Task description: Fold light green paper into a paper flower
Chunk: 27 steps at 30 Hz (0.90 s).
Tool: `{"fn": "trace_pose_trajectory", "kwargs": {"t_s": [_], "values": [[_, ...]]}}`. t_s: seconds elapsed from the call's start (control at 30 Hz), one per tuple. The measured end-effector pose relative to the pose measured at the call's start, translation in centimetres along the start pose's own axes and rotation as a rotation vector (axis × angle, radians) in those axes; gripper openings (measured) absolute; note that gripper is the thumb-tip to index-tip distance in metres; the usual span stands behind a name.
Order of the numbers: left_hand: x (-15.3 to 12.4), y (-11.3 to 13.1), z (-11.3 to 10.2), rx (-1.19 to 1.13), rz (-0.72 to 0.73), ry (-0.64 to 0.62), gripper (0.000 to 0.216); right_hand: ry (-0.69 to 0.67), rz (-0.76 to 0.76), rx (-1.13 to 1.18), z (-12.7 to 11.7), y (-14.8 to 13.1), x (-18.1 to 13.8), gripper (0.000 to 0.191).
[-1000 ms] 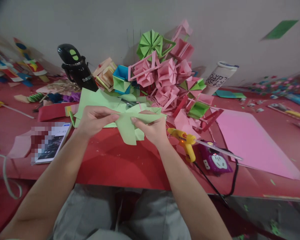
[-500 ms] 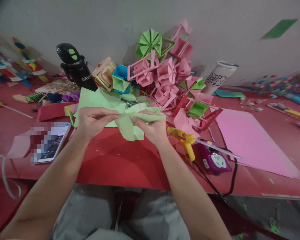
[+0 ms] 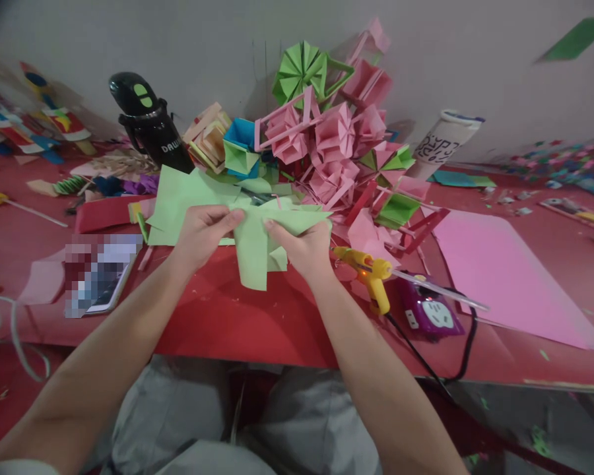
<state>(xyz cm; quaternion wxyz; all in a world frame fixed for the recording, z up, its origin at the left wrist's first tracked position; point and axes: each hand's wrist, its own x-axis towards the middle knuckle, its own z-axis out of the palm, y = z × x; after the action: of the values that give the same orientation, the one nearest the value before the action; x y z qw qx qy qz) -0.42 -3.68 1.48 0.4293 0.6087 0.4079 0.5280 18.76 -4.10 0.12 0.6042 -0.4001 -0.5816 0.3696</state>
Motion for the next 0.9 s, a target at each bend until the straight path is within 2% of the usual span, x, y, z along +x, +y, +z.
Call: {"fn": "trace_pose_trajectory", "kwargs": {"t_s": [0.1,0.23,0.4,0.53,0.67,0.9], "values": [[0.1,-0.6,0.2,0.056,0.003,0.051,0.052,0.029,-0.003,-0.049,0.2,0.4,0.0,0.022],[0.1,-0.8,0.5,0.013,-0.015,0.022,0.049,0.081,0.001,-0.039,0.3,0.5,0.0,0.023],[-0.1,-0.9,0.8,0.045,0.003,0.106,0.052,0.122,0.010,0.003,0.4,0.4,0.0,0.023],[-0.1,-1.0,1.1,-0.029,-0.050,0.033,0.051,0.168,0.023,0.037,0.4,0.0,0.0,0.023],[-0.2,-0.8,1.2,0.026,-0.023,0.054,0.053,0.167,0.009,0.072,0.5,-0.2,0.0,0.018],[-0.2,-0.7,1.3,-0.024,-0.033,-0.003,0.057,0.195,0.009,0.054,0.2,0.2,0.2,0.020]]}}
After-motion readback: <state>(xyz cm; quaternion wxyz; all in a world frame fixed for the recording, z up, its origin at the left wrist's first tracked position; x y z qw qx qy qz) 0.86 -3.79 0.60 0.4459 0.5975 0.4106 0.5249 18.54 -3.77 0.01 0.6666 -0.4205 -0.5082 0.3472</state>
